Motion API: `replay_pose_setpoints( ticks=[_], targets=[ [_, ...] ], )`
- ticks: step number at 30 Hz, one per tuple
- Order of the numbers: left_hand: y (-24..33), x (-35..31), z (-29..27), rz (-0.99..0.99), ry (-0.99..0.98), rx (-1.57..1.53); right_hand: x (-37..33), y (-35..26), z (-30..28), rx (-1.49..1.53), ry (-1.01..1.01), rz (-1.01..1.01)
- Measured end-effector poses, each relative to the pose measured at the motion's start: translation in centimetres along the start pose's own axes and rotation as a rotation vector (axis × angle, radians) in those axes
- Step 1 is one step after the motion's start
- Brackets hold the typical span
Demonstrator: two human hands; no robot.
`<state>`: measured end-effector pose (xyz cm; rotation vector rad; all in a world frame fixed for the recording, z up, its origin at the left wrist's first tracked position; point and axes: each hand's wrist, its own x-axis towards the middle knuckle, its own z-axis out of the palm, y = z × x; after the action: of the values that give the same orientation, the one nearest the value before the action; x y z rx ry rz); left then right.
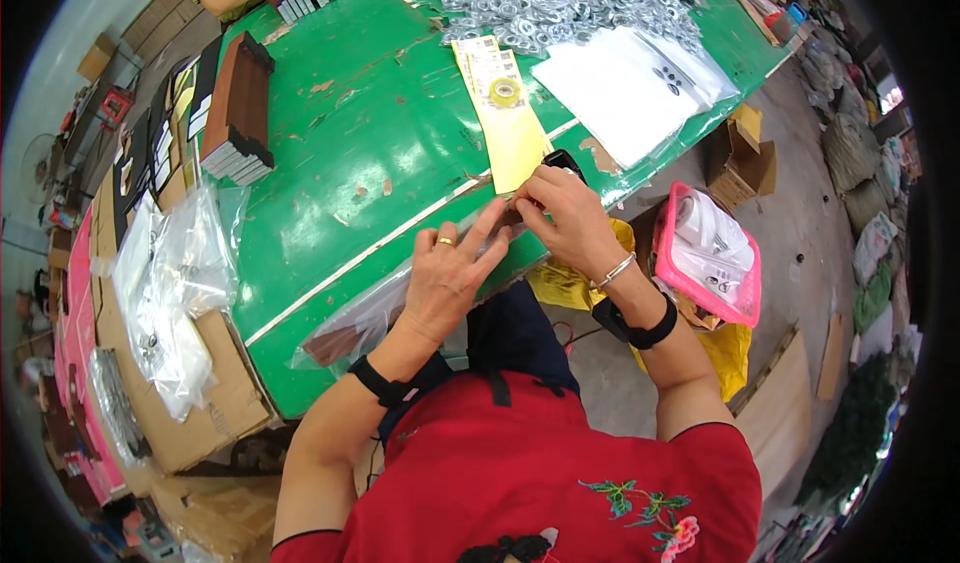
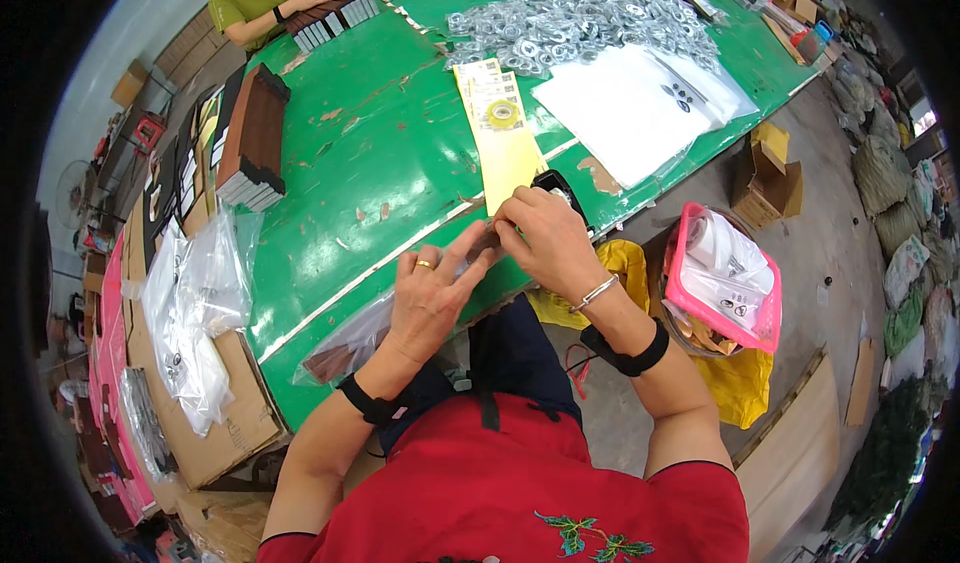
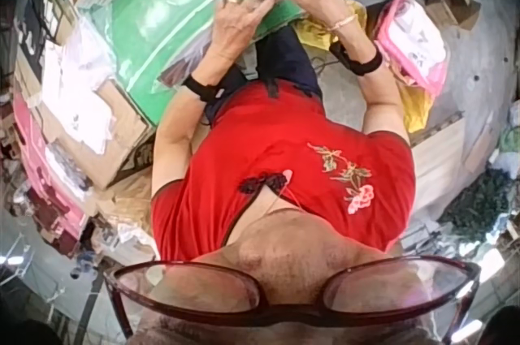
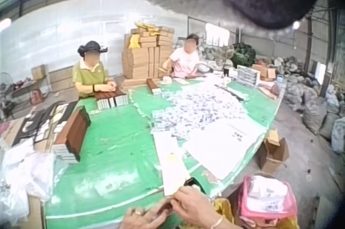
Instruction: Packing wooden components into plastic bags and sealing them with tape.
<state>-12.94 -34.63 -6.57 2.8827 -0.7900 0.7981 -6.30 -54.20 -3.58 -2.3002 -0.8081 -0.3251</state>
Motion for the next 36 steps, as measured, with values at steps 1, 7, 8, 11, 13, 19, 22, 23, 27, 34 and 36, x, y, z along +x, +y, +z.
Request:
replay_pose_setpoints(
  ticks=[1,7,8,11,13,19,22,23,27,34,36],
  targets=[
    [0.1,-0.1,0.0,0.001,0.000,0.000,-0.1,0.0,0.1,0.005,0.001,0.029],
    [0.2,-0.1,0.0,0.008,0.016,-0.040,0.3,1.1,-0.2,0.170,-0.065,0.114],
    [0.1,0.0,-0.1,0.005,0.003,-0.052,0.6,1.6,-0.5,0.332,-0.125,0.184],
    [-0.3,0.2,0.0,-0.004,-0.006,-0.067,1.7,3.0,-3.8,0.952,0.229,0.526],
    [-0.2,-0.1,0.0,-0.017,-0.009,-0.073,1.3,3.7,-6.0,0.995,0.560,0.415],
    [-0.5,0.1,0.1,-0.024,-0.025,-0.074,-0.5,2.4,-2.1,0.208,0.174,0.212],
    [-0.2,0.0,-0.1,-0.014,-0.003,-0.086,-0.2,1.9,-1.5,0.089,0.228,0.213],
    [-0.2,0.1,-0.1,-0.011,-0.005,-0.076,0.2,1.7,-1.6,0.044,0.305,0.190],
    [-0.2,0.1,-0.2,-0.030,-0.016,-0.070,1.6,0.2,-2.0,-0.018,0.173,-0.142],
    [0.1,0.3,-0.2,-0.027,-0.006,-0.059,1.6,0.5,-1.5,-0.136,-0.115,-0.182],
    [0.0,0.2,-0.2,-0.034,-0.018,-0.032,2.1,0.7,-1.5,-0.152,-0.149,-0.199]
  ],
)
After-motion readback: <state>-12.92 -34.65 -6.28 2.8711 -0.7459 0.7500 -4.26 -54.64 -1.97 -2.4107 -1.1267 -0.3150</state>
